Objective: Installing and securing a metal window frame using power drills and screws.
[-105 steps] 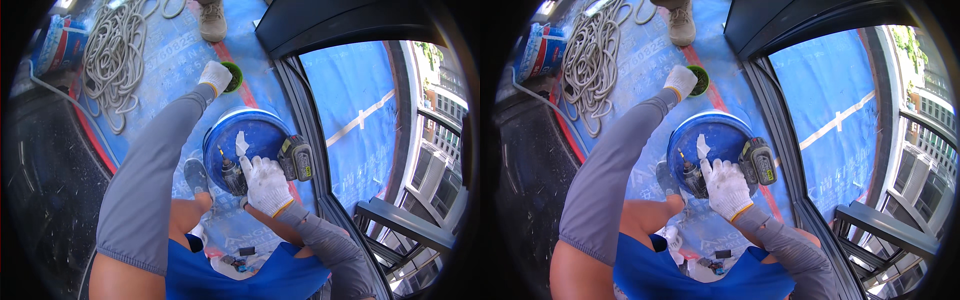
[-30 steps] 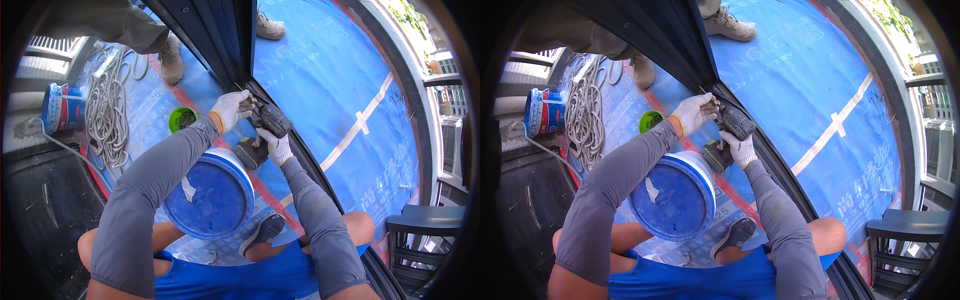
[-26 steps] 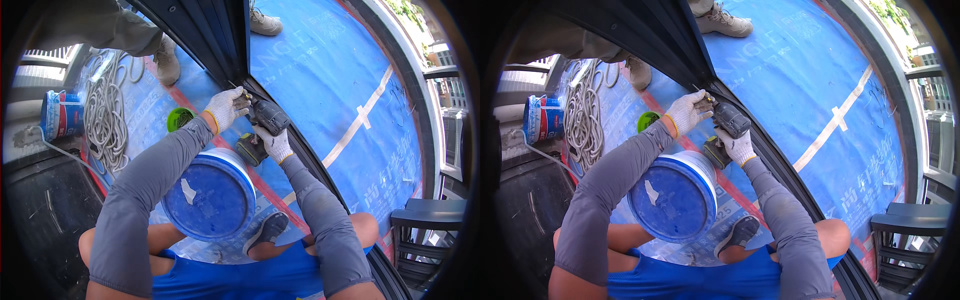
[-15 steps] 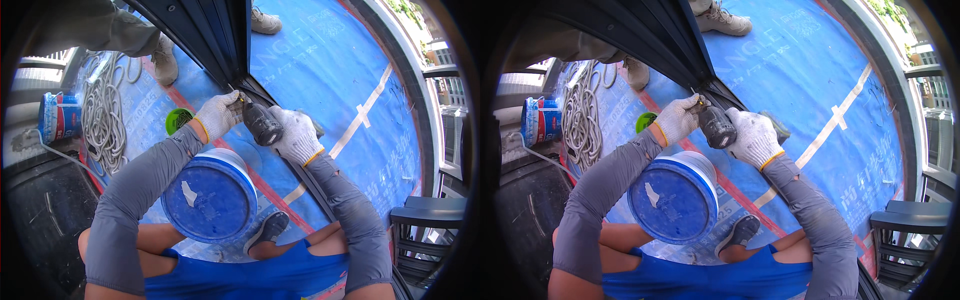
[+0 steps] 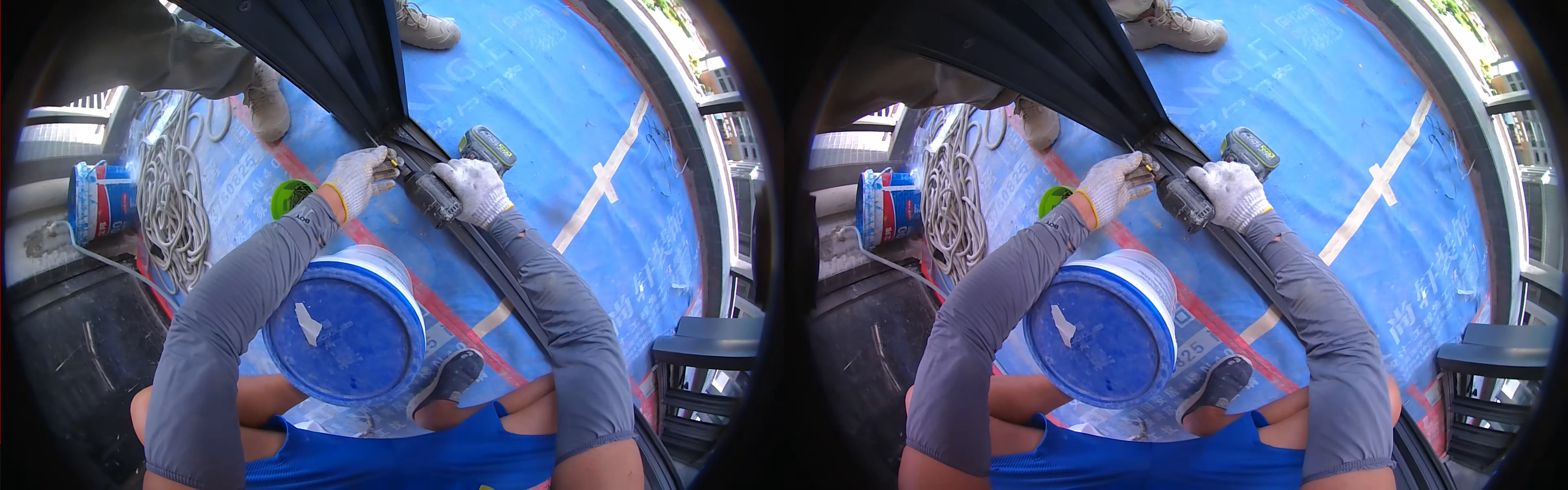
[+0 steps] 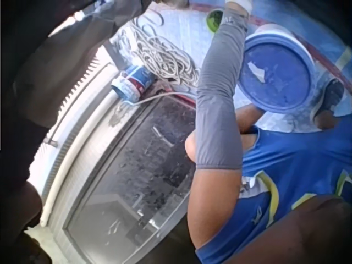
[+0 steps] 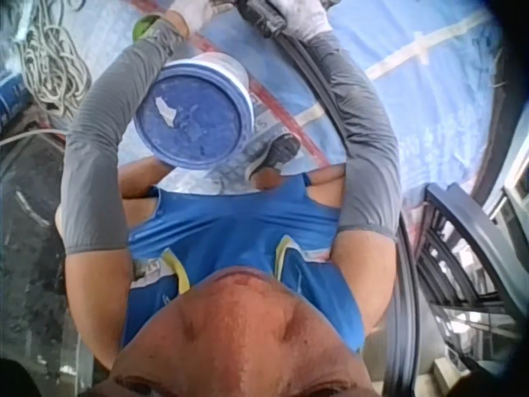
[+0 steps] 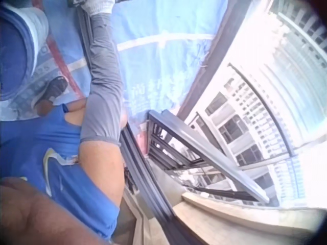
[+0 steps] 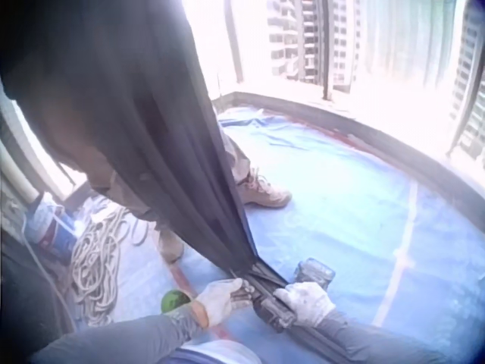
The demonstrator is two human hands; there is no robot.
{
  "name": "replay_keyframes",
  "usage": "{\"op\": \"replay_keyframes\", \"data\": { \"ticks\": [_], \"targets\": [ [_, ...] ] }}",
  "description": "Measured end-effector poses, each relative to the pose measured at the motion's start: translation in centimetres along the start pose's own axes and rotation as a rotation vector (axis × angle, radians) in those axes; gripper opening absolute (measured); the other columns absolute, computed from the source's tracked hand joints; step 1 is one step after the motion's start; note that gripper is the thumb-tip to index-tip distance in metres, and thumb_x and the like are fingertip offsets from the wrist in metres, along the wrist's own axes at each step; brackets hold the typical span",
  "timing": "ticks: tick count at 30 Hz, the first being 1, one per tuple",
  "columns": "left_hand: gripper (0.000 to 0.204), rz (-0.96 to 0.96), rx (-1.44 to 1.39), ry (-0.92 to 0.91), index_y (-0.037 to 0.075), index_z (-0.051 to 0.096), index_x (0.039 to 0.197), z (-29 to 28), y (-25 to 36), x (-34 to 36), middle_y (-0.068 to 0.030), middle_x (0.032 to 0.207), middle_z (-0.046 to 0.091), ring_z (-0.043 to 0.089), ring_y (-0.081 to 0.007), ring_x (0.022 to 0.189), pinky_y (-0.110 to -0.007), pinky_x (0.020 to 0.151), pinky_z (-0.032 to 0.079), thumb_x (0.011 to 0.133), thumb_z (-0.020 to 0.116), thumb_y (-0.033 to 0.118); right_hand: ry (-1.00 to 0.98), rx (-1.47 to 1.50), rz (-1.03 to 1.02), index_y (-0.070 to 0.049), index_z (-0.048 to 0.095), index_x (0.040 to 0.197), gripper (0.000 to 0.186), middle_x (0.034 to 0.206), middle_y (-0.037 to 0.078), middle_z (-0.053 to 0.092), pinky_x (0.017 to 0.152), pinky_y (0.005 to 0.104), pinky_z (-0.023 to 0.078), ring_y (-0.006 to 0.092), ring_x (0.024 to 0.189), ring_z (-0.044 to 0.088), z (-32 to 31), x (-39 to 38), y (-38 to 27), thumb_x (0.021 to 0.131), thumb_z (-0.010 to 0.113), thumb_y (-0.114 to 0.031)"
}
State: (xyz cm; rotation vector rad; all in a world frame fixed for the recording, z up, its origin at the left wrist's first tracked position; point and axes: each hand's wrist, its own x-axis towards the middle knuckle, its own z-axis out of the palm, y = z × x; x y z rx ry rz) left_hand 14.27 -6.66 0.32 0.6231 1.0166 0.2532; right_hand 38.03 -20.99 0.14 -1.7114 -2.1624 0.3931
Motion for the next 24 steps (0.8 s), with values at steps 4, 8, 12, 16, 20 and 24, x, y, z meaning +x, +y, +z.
{"op": "replay_keyframes", "data": {
  "ticks": [4, 8, 12, 16, 20, 24],
  "targets": [
    [0.028, 0.026, 0.016, 0.044, 0.008, 0.069, 0.125, 1.3, 0.0, -0.1, -0.0099, 0.124, 0.073, 0.066, -0.0252, 0.120, -0.045, 0.107, 0.053, 0.115, 0.055, 0.030, 0.068, 0.019, 0.005, -0.010, 0.069, 0.115, 0.036, 0.095, 0.014, 0.073, 0.081, 0.0492, 0.060, 0.0360, 0.092, 0.075, 0.9, -0.6, 0.9, 0.087, 0.075, -0.032],
    [0.030, 0.038, 0.044, 0.059, 0.008, 0.069, 0.128, 1.3, 0.0, -0.2, -0.0104, 0.125, 0.073, 0.066, -0.0257, 0.120, -0.045, 0.108, 0.053, 0.115, 0.055, 0.030, 0.089, 0.004, -0.030, -0.011, 0.069, 0.115, 0.036, 0.098, 0.014, 0.073, 0.081, 0.0483, 0.060, 0.0355, 0.091, 0.075, 1.1, -0.6, 1.2, 0.087, 0.076, -0.032],
    [0.030, 0.046, 0.043, 0.060, 0.008, 0.069, 0.127, 1.2, -0.1, -0.1, -0.0100, 0.124, 0.074, 0.066, -0.0256, 0.120, -0.045, 0.108, 0.053, 0.115, 0.054, 0.031, 0.074, 0.019, -0.015, -0.011, 0.069, 0.116, 0.037, 0.098, 0.014, 0.073, 0.080, 0.0479, 0.060, 0.0351, 0.091, 0.075, 1.0, -0.3, 1.1, 0.086, 0.076, -0.032],
    [0.029, 0.026, 0.005, 0.101, 0.008, 0.068, 0.128, 0.9, 0.1, 0.2, -0.0093, 0.123, 0.074, 0.067, -0.0253, 0.118, -0.045, 0.109, 0.053, 0.116, 0.053, 0.030, 0.071, 0.013, -0.012, -0.011, 0.069, 0.116, 0.038, 0.097, 0.013, 0.073, 0.080, 0.0477, 0.060, 0.0347, 0.091, 0.075, 1.1, 0.2, 1.3, 0.086, 0.077, -0.033],
    [0.028, 0.048, -0.016, 0.071, 0.007, 0.067, 0.127, 1.3, 0.1, 0.2, -0.0105, 0.121, 0.074, 0.068, -0.0259, 0.117, -0.045, 0.108, 0.054, 0.116, 0.053, 0.029, 0.059, -0.026, -0.050, -0.011, 0.069, 0.115, 0.039, 0.095, 0.012, 0.072, 0.080, 0.0476, 0.060, 0.0342, 0.091, 0.075, 1.4, 0.6, 2.7, 0.084, 0.078, -0.033],
    [0.027, 0.054, -0.092, 0.045, 0.006, 0.067, 0.126, 1.9, 0.1, -0.2, -0.0118, 0.119, 0.074, 0.070, -0.0276, 0.116, -0.046, 0.105, 0.058, 0.116, 0.053, 0.027, 0.038, -0.062, -0.104, -0.011, 0.068, 0.108, 0.037, 0.093, 0.011, 0.071, 0.079, 0.0473, 0.059, 0.0334, 0.091, 0.074, 1.6, 1.0, 4.0, 0.082, 0.079, -0.035]
  ]
}}
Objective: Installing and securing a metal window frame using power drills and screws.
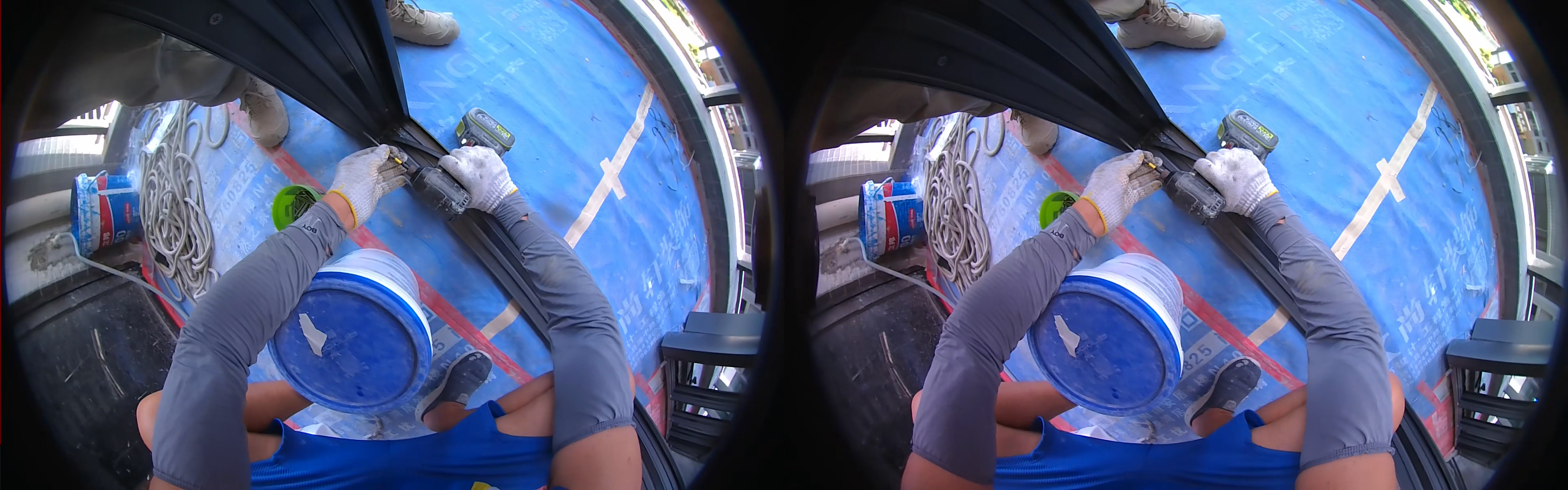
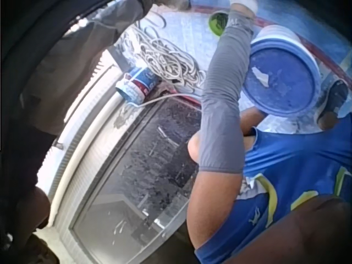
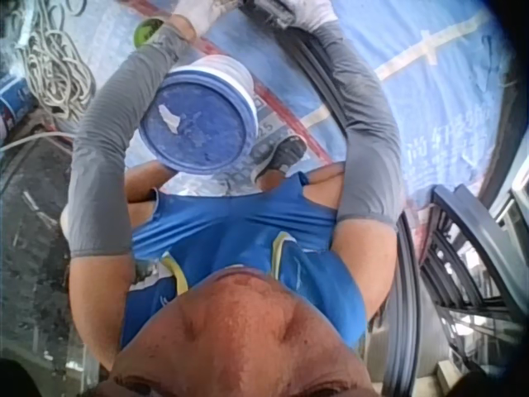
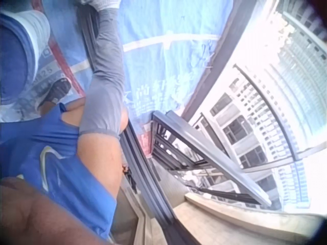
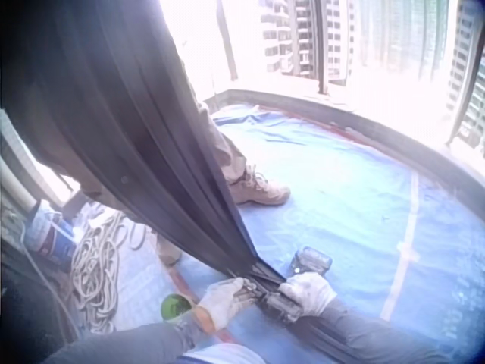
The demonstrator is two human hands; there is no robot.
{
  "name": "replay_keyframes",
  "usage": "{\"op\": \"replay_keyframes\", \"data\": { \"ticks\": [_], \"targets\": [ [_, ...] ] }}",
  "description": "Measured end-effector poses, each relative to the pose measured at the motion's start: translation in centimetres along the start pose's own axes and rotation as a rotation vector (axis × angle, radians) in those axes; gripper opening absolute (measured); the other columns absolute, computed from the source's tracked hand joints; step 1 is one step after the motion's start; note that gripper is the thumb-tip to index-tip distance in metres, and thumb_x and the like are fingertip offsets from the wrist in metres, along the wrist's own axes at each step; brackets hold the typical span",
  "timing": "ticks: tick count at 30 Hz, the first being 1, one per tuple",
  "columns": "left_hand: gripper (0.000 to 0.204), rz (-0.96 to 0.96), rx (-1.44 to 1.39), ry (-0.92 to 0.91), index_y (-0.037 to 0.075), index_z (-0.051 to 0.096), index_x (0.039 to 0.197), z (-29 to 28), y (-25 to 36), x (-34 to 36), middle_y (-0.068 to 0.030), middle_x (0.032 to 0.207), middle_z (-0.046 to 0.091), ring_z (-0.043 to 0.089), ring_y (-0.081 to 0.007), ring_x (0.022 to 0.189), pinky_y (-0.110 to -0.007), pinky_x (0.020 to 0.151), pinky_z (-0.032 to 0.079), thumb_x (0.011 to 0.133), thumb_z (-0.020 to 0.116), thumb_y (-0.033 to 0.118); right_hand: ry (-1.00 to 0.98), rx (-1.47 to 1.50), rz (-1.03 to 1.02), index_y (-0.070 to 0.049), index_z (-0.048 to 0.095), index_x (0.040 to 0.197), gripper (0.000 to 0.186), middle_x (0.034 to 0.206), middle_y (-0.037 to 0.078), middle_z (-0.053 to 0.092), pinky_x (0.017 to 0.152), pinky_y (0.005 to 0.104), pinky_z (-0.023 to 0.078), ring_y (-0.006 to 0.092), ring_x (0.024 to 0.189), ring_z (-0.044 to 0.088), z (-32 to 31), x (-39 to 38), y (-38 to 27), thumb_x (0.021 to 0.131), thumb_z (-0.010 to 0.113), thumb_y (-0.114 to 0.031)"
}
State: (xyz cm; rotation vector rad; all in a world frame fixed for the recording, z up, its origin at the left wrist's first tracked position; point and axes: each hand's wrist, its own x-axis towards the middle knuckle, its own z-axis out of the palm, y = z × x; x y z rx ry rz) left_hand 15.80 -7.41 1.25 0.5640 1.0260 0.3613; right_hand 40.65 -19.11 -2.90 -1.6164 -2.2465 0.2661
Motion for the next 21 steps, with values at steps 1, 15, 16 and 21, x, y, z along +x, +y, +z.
{"op": "replay_keyframes", "data": {
  "ticks": [1, 15, 16, 21],
  "targets": [
    [0.026, -0.012, -0.018, 0.009, 0.005, 0.067, 0.125, 0.2, 0.0, 0.0, -0.0125, 0.119, 0.074, 0.072, -0.0286, 0.115, -0.046, 0.103, 0.059, 0.116, 0.053, 0.026, -0.002, 0.001, 0.001, -0.011, 0.068, 0.108, 0.037, 0.093, 0.011, 0.071, 0.079, 0.0473, 0.059, 0.0334, 0.091, 0.074, 0.0, 0.0, 0.0, 0.082, 0.079, -0.035],
    [0.018, 0.017, -0.204, -0.027, 0.003, 0.065, 0.111, -0.1, 0.0, 0.9, -0.0164, 0.113, 0.074, 0.075, -0.0299, 0.100, -0.047, 0.098, 0.063, 0.114, 0.054, 0.017, 0.045, -0.009, 0.006, -0.012, 0.068, 0.112, 0.038, 0.092, 0.010, 0.070, 0.080, 0.0466, 0.058, 0.0330, 0.089, 0.073, 0.6, 0.9, -0.4, 0.084, 0.078, -0.034],
    [0.018, 0.005, -0.218, -0.009, 0.002, 0.064, 0.111, 0.1, -0.1, 1.0, -0.0167, 0.112, 0.074, 0.074, -0.0298, 0.099, -0.047, 0.098, 0.063, 0.115, 0.054, 0.017, 0.043, -0.010, 0.007, -0.012, 0.068, 0.112, 0.038, 0.092, 0.010, 0.070, 0.080, 0.0466, 0.058, 0.0330, 0.089, 0.073, 0.8, 0.7, -0.2, 0.084, 0.078, -0.034],
    [0.018, 0.011, -0.183, 0.048, 0.001, 0.063, 0.112, 0.3, 0.0, 1.1, -0.0180, 0.112, 0.073, 0.074, -0.0299, 0.098, -0.046, 0.098, 0.064, 0.115, 0.053, 0.015, 0.105, -0.021, 0.032, -0.012, 0.069, 0.111, 0.038, 0.091, 0.010, 0.069, 0.078, 0.0471, 0.057, 0.0336, 0.088, 0.072, 1.3, 0.7, -0.7, 0.082, 0.079, -0.034]
  ]
}}
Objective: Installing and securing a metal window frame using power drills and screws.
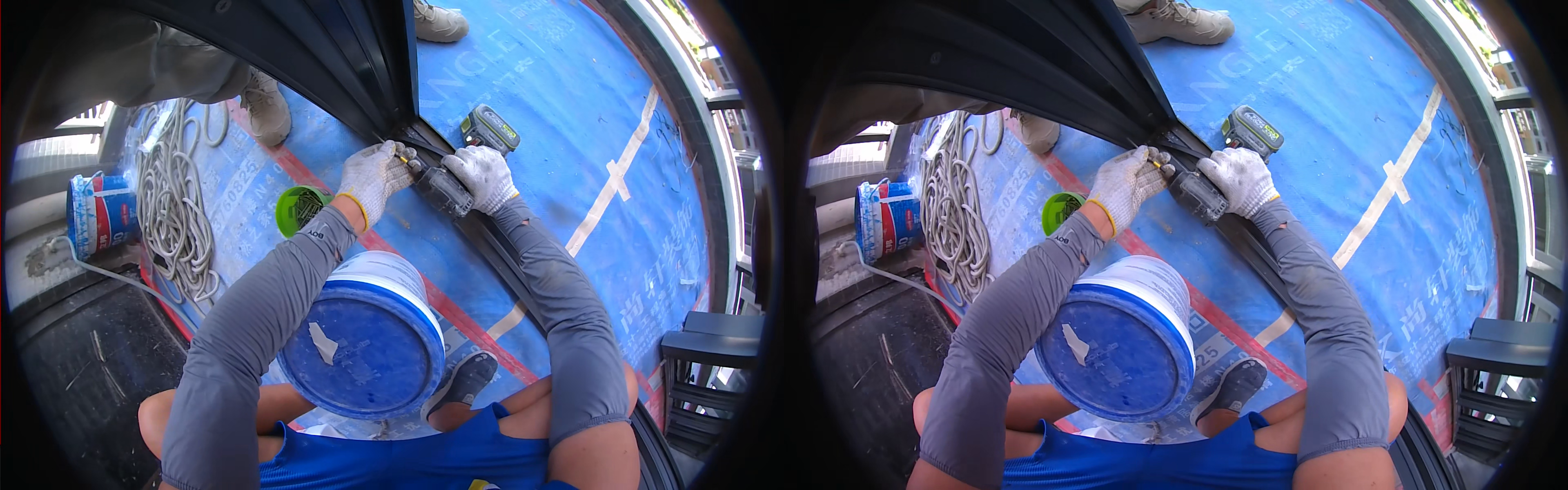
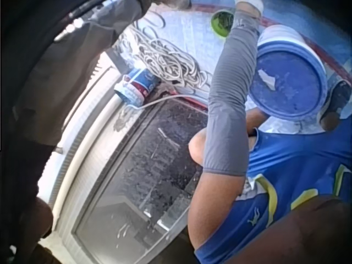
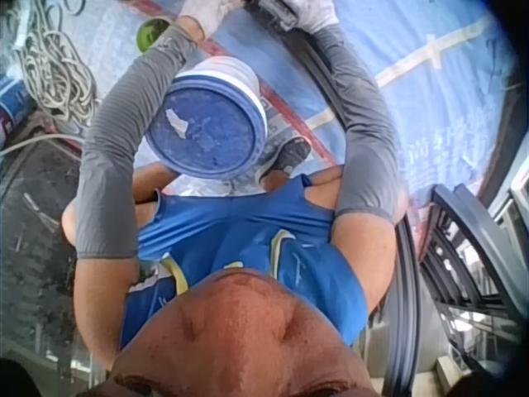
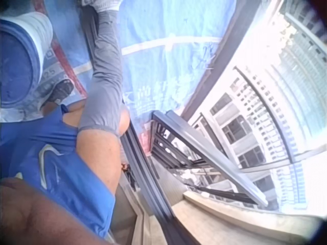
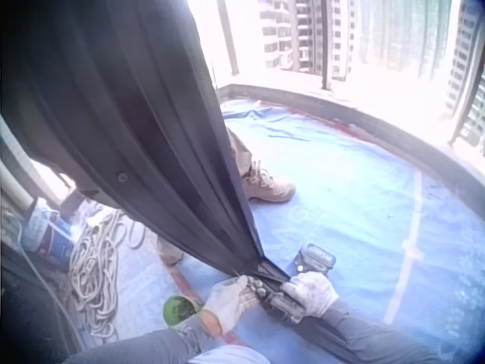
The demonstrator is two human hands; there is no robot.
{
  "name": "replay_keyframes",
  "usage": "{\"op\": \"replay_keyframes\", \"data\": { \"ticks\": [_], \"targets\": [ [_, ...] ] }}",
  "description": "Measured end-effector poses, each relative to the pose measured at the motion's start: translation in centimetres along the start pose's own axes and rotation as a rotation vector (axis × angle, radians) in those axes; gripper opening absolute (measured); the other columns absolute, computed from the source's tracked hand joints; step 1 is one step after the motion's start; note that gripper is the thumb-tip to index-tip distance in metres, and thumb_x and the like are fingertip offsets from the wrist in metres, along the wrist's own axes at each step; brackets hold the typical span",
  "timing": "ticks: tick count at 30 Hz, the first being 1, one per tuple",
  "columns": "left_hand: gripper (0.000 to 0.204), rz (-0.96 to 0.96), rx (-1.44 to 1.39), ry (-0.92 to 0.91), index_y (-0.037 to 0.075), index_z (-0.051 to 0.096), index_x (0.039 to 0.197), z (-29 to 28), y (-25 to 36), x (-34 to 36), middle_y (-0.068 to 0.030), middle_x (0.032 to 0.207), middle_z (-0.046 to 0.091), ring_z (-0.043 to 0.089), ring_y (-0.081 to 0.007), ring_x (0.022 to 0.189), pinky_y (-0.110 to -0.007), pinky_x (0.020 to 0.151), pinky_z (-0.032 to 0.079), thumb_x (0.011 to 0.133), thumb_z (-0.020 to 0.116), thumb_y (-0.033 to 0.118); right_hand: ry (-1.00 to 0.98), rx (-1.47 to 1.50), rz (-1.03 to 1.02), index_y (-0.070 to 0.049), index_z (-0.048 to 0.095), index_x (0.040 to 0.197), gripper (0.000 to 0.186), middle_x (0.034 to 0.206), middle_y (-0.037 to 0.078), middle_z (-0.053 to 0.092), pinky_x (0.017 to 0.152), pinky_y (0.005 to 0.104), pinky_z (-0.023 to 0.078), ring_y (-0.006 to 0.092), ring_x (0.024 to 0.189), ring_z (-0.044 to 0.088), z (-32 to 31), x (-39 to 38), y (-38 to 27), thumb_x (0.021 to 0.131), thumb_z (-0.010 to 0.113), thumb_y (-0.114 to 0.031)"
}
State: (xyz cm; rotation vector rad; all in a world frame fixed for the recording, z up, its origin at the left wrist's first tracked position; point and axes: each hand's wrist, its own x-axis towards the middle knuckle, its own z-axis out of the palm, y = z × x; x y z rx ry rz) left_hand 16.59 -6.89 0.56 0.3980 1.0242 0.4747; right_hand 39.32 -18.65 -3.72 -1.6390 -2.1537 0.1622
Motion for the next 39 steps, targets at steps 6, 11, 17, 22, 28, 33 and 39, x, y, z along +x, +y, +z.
{"op": "replay_keyframes", "data": {
  "ticks": [6, 11, 17, 22, 28, 33, 39],
  "targets": [
    [0.019, 0.008, -0.045, -0.029, 0.001, 0.063, 0.117, -0.5, 0.5, -0.1, -0.0168, 0.113, 0.073, 0.073, -0.0297, 0.101, -0.046, 0.099, 0.063, 0.115, 0.052, 0.017, -0.002, 0.030, 0.013, -0.012, 0.069, 0.109, 0.037, 0.091, 0.010, 0.069, 0.077, 0.0480, 0.057, 0.0338, 0.087, 0.072, 0.1, 0.7, -0.1, 0.081, 0.079, -0.034],
    [0.028, -0.078, 0.173, -0.133, 0.004, 0.063, 0.131, -0.9, 0.4, -1.4, -0.0136, 0.128, 0.069, 0.070, -0.0278, 0.114, -0.044, 0.100, 0.061, 0.114, 0.057, 0.026, 0.038, 0.018, 0.044, -0.012, 0.069, 0.110, 0.038, 0.092, 0.011, 0.069, 0.078, 0.0478, 0.056, 0.0343, 0.087, 0.071, 0.6, 0.8, -0.9, 0.080, 0.080, -0.035],
    [0.057, -0.242, 0.811, -0.183, 0.003, 0.062, 0.140, 2.4, 1.8, -4.0, -0.0142, 0.127, 0.069, 0.071, -0.0270, 0.116, -0.041, 0.096, 0.062, 0.104, 0.074, 0.045, 0.023, -0.001, 0.059, -0.012, 0.067, 0.107, 0.039, 0.092, 0.011, 0.068, 0.079, 0.0473, 0.056, 0.0342, 0.088, 0.071, 0.3, 1.2, -0.6, 0.078, 0.080, -0.036],
    [0.061, -0.363, 0.607, -0.275, 0.001, 0.069, 0.132, 2.5, -1.0, -3.7, -0.0145, 0.112, 0.073, 0.077, -0.0266, 0.090, -0.038, 0.083, 0.066, 0.098, 0.080, 0.050, -0.024, -0.022, 0.076, -0.012, 0.067, 0.107, 0.041, 0.093, 0.010, 0.069, 0.080, 0.0473, 0.056, 0.0334, 0.091, 0.071, 0.6, 1.4, -0.7, 0.076, 0.079, -0.036],
    [0.055, -0.309, 0.585, -0.158, 0.000, 0.070, 0.128, 2.6, -1.4, -3.6, -0.0139, 0.107, 0.074, 0.078, -0.0251, 0.092, -0.038, 0.083, 0.066, 0.097, 0.081, 0.045, 0.009, -0.012, 0.072, -0.012, 0.068, 0.107, 0.039, 0.094, 0.010, 0.068, 0.081, 0.0469, 0.056, 0.0335, 0.092, 0.071, 0.7, 1.7, -0.8, 0.076, 0.079, -0.034],
    [0.051, -0.286, 0.508, -0.154, 0.001, 0.072, 0.127, 2.8, -1.5, -3.5, -0.0134, 0.109, 0.075, 0.077, -0.0245, 0.091, -0.038, 0.083, 0.066, 0.097, 0.080, 0.040, -0.067, -0.023, 0.074, -0.013, 0.068, 0.110, 0.040, 0.095, 0.010, 0.069, 0.082, 0.0468, 0.056, 0.0336, 0.094, 0.071, 0.7, 1.6, -0.5, 0.077, 0.078, -0.033],
    [0.050, -0.269, 0.550, -0.109, 0.001, 0.073, 0.123, 2.5, -1.6, -2.8, -0.0114, 0.106, 0.076, 0.077, -0.0232, 0.089, -0.039, 0.080, 0.066, 0.094, 0.081, 0.042, -0.020, -0.021, 0.117, -0.013, 0.067, 0.107, 0.038, 0.096, 0.011, 0.068, 0.083, 0.0477, 0.055, 0.0340, 0.094, 0.071, 0.6, 2.2, -1.4, 0.077, 0.078, -0.033]
  ]
}}
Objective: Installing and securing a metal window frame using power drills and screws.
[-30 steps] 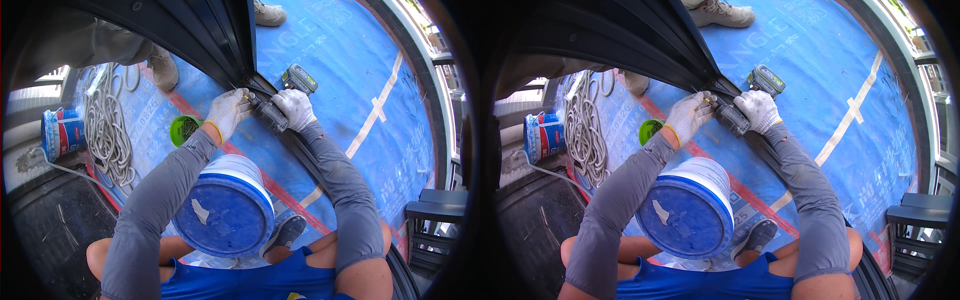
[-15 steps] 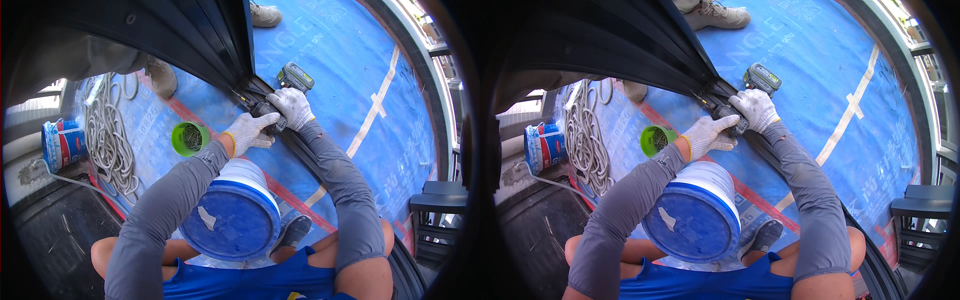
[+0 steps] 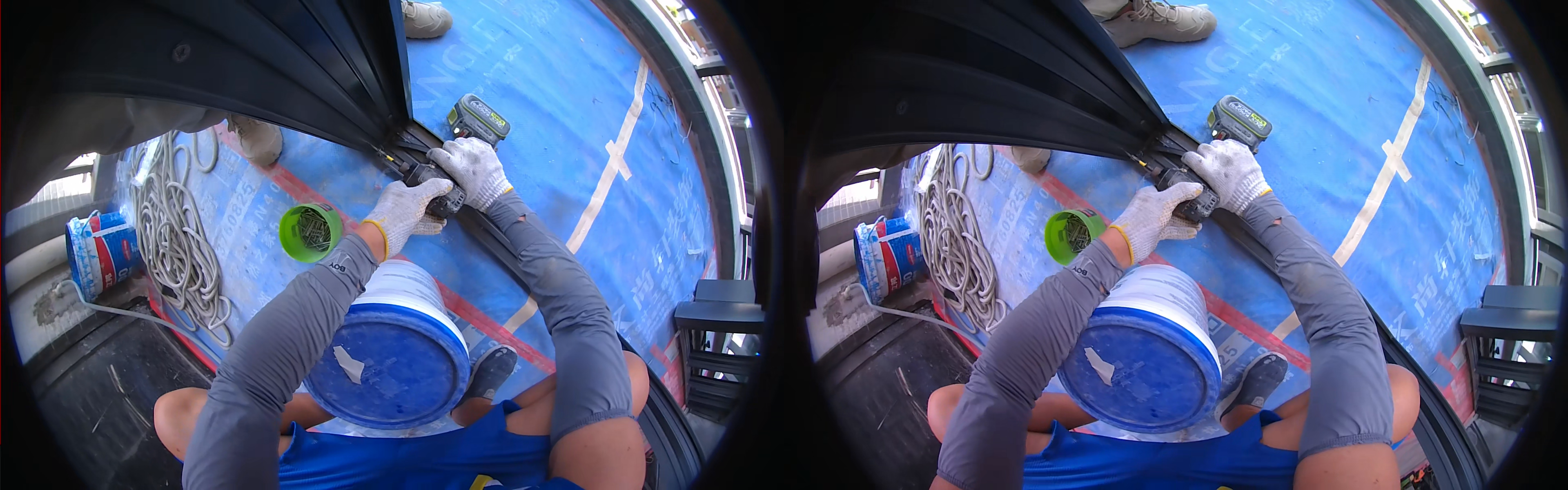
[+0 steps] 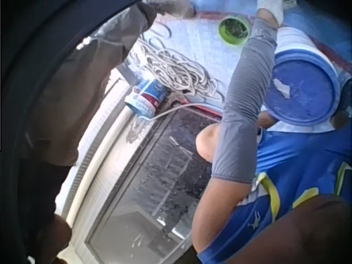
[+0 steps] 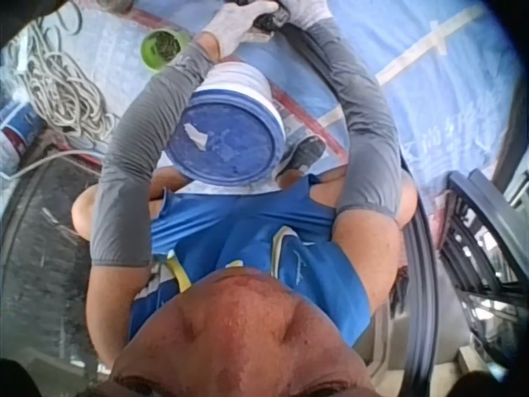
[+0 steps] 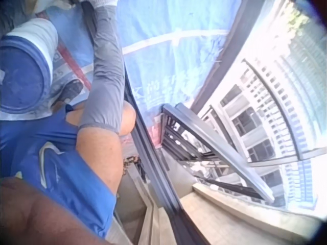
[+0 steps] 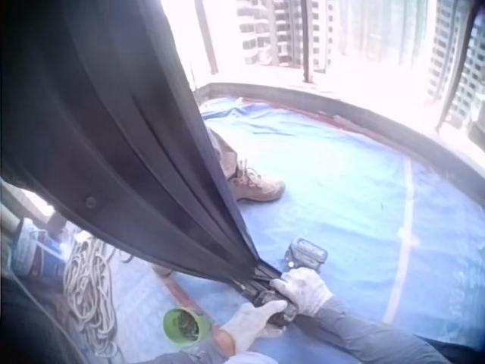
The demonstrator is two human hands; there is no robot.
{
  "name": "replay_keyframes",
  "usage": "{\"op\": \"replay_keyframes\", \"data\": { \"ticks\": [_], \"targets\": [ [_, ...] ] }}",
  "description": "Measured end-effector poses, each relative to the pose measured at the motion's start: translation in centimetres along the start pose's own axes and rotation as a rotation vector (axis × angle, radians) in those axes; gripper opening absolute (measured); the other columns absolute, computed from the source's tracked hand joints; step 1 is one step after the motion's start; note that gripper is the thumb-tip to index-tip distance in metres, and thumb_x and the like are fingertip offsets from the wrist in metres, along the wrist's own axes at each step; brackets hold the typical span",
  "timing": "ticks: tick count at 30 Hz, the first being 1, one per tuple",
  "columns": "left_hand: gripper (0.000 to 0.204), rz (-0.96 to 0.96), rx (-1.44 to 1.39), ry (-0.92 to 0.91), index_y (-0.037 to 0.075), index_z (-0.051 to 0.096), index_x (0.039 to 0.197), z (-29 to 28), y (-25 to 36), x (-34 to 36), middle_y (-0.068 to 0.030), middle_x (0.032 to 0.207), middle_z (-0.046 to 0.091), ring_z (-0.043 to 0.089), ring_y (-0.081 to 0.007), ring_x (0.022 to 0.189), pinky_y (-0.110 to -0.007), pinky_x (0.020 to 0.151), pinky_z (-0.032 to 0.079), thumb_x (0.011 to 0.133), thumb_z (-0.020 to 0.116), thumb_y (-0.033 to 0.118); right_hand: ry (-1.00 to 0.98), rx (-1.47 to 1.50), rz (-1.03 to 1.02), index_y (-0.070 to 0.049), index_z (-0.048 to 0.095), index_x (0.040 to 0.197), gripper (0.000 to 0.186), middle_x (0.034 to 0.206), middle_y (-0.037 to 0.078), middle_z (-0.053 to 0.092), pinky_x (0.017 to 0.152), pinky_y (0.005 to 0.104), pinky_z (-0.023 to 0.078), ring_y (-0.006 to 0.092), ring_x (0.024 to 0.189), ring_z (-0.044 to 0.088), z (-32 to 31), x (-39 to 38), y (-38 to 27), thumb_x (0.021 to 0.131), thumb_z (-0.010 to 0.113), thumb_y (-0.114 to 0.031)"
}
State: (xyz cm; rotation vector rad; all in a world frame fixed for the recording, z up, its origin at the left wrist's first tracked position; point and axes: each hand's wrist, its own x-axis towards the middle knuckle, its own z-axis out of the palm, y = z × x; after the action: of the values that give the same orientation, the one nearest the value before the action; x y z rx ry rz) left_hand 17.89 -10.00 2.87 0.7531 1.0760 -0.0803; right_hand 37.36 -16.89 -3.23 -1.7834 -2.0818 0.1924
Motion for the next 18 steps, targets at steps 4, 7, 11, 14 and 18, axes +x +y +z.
{"op": "replay_keyframes", "data": {
  "ticks": [4, 7, 11, 14, 18],
  "targets": [
    [0.049, 0.014, 0.001, -0.013, 0.002, 0.074, 0.120, -0.1, 0.3, -0.1, -0.0108, 0.102, 0.076, 0.077, -0.0237, 0.086, -0.039, 0.078, 0.066, 0.093, 0.081, 0.042, 0.014, 0.018, -0.030, -0.013, 0.066, 0.106, 0.037, 0.095, 0.010, 0.068, 0.082, 0.0479, 0.056, 0.0345, 0.093, 0.071, -0.1, 0.2, 0.4, 0.077, 0.078, -0.033],
    [0.047, 0.013, -0.024, -0.002, 0.002, 0.074, 0.119, -0.2, 0.3, 0.2, -0.0109, 0.100, 0.076, 0.077, -0.0242, 0.083, -0.038, 0.076, 0.066, 0.094, 0.081, 0.041, 0.025, 0.012, -0.042, -0.013, 0.067, 0.106, 0.037, 0.094, 0.011, 0.068, 0.081, 0.0481, 0.056, 0.0350, 0.091, 0.071, 0.1, 0.4, 0.3, 0.077, 0.078, -0.033],
    [0.048, 0.014, 0.001, 0.062, 0.000, 0.074, 0.118, -0.6, 0.6, 0.3, -0.0123, 0.097, 0.076, 0.077, -0.0256, 0.080, -0.039, 0.073, 0.065, 0.094, 0.080, 0.042, 0.023, 0.024, -0.006, -0.012, 0.067, 0.104, 0.035, 0.092, 0.012, 0.069, 0.081, 0.0486, 0.057, 0.0360, 0.091, 0.071, 0.1, 1.4, -0.4, 0.077, 0.078, -0.032],
    [0.049, 0.020, -0.008, 0.067, -0.001, 0.073, 0.116, -0.5, 0.8, 0.2, -0.0133, 0.096, 0.075, 0.077, -0.0262, 0.078, -0.039, 0.071, 0.065, 0.094, 0.081, 0.042, 0.008, 0.023, -0.006, -0.011, 0.068, 0.104, 0.035, 0.092, 0.013, 0.069, 0.081, 0.0488, 0.057, 0.0363, 0.091, 0.071, -0.3, 1.6, -0.1, 0.078, 0.077, -0.032],
    [0.048, 0.049, -0.002, 0.024, 0.000, 0.074, 0.116, -0.9, 1.0, 0.1, -0.0136, 0.095, 0.075, 0.077, -0.0267, 0.077, -0.039, 0.070, 0.065, 0.094, 0.080, 0.043, -0.006, 0.021, -0.017, -0.011, 0.068, 0.107, 0.036, 0.094, 0.013, 0.070, 0.082, 0.0490, 0.058, 0.0365, 0.093, 0.072, -0.6, 1.8, -0.2, 0.078, 0.077, -0.031]
  ]
}}
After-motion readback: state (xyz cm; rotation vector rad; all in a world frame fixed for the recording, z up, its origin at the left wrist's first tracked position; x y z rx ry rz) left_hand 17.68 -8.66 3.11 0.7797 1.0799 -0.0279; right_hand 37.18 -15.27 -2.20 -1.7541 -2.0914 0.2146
